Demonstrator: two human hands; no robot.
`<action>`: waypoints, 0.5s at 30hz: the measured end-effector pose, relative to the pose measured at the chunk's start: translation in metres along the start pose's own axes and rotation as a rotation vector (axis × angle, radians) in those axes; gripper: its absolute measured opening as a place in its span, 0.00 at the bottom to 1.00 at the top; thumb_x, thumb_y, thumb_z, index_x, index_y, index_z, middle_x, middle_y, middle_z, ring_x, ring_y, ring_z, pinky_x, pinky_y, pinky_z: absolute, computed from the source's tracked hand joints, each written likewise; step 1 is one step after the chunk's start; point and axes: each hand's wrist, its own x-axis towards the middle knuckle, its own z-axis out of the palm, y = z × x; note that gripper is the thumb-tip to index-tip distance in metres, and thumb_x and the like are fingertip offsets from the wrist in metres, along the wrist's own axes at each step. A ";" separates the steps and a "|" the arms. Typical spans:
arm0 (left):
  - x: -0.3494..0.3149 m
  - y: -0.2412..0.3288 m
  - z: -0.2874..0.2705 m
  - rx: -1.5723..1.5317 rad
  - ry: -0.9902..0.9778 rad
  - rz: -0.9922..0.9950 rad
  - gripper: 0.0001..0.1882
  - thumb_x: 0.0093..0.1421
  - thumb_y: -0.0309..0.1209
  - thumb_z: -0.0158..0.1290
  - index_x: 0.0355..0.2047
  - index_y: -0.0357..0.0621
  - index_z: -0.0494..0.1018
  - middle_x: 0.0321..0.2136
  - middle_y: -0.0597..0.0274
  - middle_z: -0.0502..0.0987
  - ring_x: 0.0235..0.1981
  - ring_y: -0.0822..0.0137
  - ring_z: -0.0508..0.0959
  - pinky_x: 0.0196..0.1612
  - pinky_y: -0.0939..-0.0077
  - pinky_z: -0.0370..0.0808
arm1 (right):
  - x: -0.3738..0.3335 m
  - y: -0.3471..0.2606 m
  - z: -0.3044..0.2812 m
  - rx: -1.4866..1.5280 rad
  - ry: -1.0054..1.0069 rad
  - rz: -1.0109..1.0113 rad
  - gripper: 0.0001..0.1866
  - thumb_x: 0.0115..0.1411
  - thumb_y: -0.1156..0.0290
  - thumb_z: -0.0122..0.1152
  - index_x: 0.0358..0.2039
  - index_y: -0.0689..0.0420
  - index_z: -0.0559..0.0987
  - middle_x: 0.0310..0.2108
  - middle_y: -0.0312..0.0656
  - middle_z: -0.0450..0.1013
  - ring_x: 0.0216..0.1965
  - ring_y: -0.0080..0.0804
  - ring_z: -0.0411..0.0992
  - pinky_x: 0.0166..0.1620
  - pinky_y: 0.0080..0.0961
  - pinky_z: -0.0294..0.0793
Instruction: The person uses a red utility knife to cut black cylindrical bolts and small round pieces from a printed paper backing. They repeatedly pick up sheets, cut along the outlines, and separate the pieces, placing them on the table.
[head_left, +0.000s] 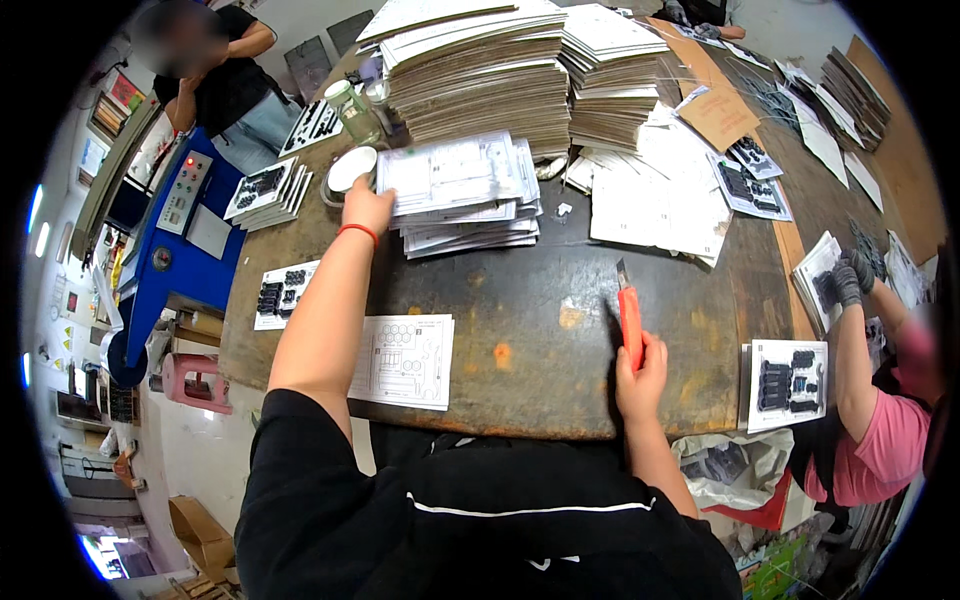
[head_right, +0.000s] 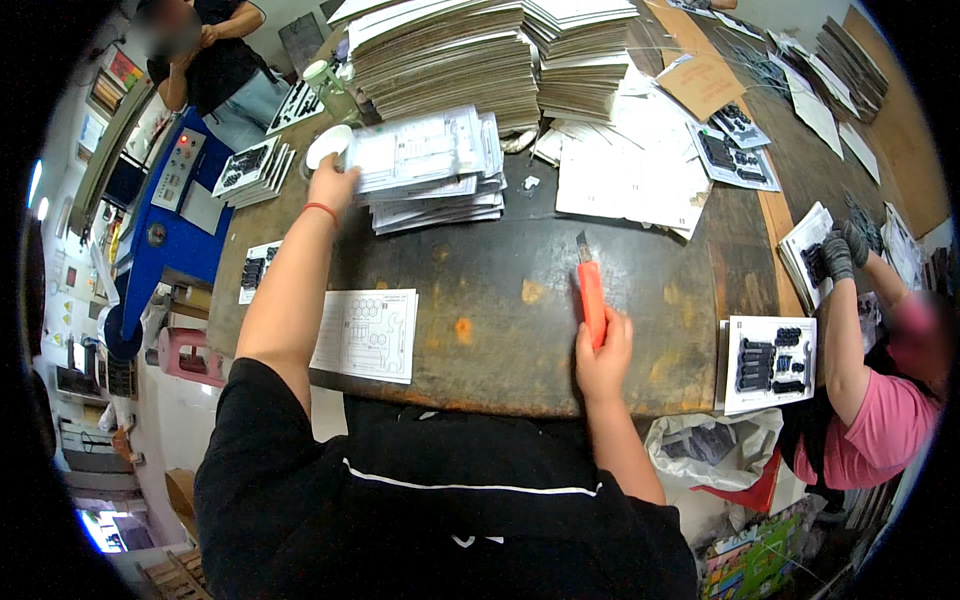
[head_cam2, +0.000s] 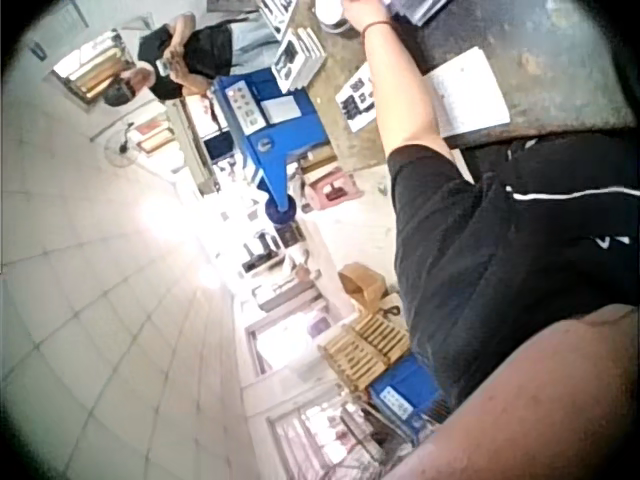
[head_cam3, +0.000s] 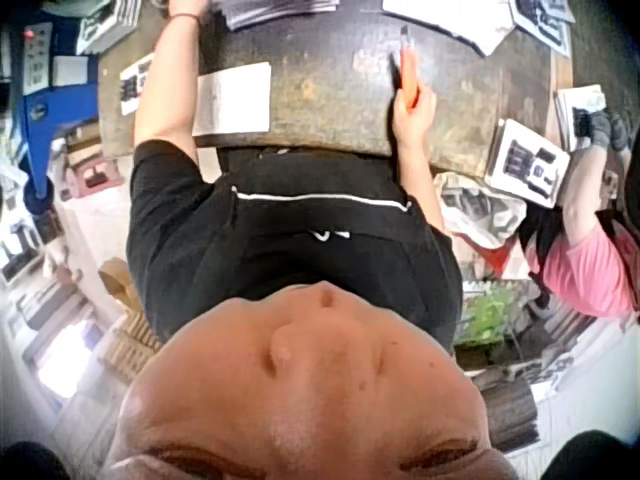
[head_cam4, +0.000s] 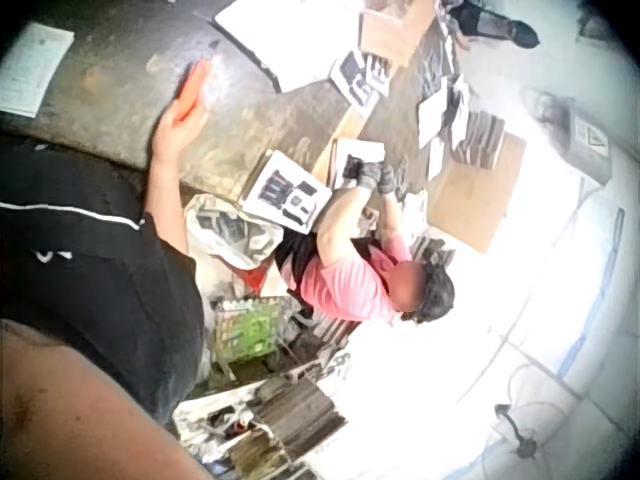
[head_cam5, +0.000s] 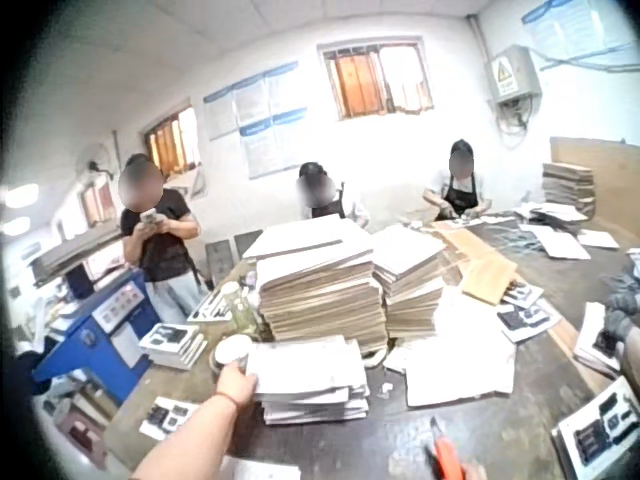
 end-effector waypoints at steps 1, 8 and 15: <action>-0.008 0.022 0.013 0.261 0.142 0.137 0.37 0.50 0.34 0.67 0.59 0.38 0.67 0.55 0.44 0.73 0.52 0.51 0.75 0.55 0.63 0.72 | -0.001 0.003 -0.004 -0.002 -0.001 0.004 0.19 0.54 0.77 0.63 0.47 0.63 0.73 0.42 0.52 0.70 0.43 0.49 0.70 0.49 0.37 0.70; -0.026 0.070 0.074 0.423 -0.363 0.767 0.49 0.40 0.43 0.73 0.63 0.53 0.63 0.64 0.54 0.62 0.65 0.52 0.62 0.63 0.57 0.64 | -0.001 -0.004 -0.005 0.035 -0.017 0.042 0.20 0.52 0.78 0.63 0.46 0.64 0.73 0.40 0.51 0.70 0.43 0.49 0.70 0.48 0.38 0.70; -0.005 0.106 0.089 0.476 -0.391 0.759 0.60 0.34 0.47 0.75 0.67 0.57 0.56 0.64 0.51 0.62 0.64 0.48 0.63 0.65 0.53 0.60 | 0.002 -0.010 -0.008 0.053 -0.074 0.076 0.19 0.52 0.78 0.63 0.46 0.64 0.74 0.41 0.51 0.70 0.42 0.49 0.70 0.48 0.37 0.70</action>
